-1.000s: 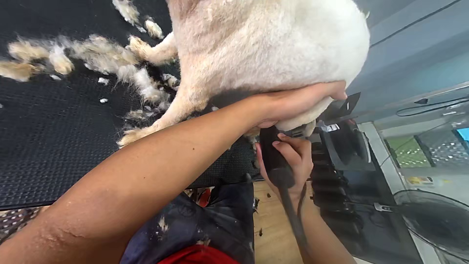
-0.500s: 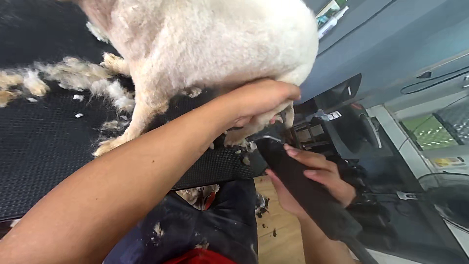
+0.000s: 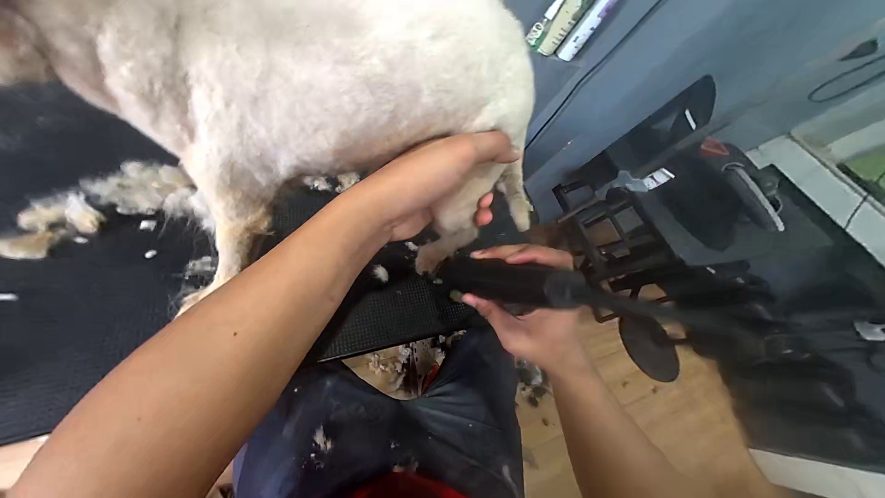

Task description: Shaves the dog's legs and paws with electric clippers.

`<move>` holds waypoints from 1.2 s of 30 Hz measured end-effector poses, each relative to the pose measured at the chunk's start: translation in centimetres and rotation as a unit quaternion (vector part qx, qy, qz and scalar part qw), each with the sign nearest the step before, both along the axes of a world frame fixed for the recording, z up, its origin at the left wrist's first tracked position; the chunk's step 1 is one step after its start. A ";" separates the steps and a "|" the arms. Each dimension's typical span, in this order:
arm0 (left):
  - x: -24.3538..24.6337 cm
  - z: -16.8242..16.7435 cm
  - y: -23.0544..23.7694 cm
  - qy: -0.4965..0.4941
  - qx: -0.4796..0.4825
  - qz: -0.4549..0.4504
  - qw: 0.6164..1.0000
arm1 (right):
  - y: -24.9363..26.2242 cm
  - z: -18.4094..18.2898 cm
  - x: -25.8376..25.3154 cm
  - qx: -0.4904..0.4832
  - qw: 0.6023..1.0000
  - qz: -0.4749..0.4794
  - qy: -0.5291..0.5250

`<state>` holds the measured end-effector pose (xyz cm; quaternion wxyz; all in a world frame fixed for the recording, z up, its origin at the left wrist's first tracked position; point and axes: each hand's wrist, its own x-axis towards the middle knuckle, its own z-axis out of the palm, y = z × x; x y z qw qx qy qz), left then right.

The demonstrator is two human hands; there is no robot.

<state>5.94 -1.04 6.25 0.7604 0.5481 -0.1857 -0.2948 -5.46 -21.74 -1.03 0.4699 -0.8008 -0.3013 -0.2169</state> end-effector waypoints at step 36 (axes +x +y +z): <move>0.8 -1.7 -2.2 -0.070 -0.120 0.055 0.989 | -4.8 4.2 7.3 -0.130 0.986 0.102 -0.009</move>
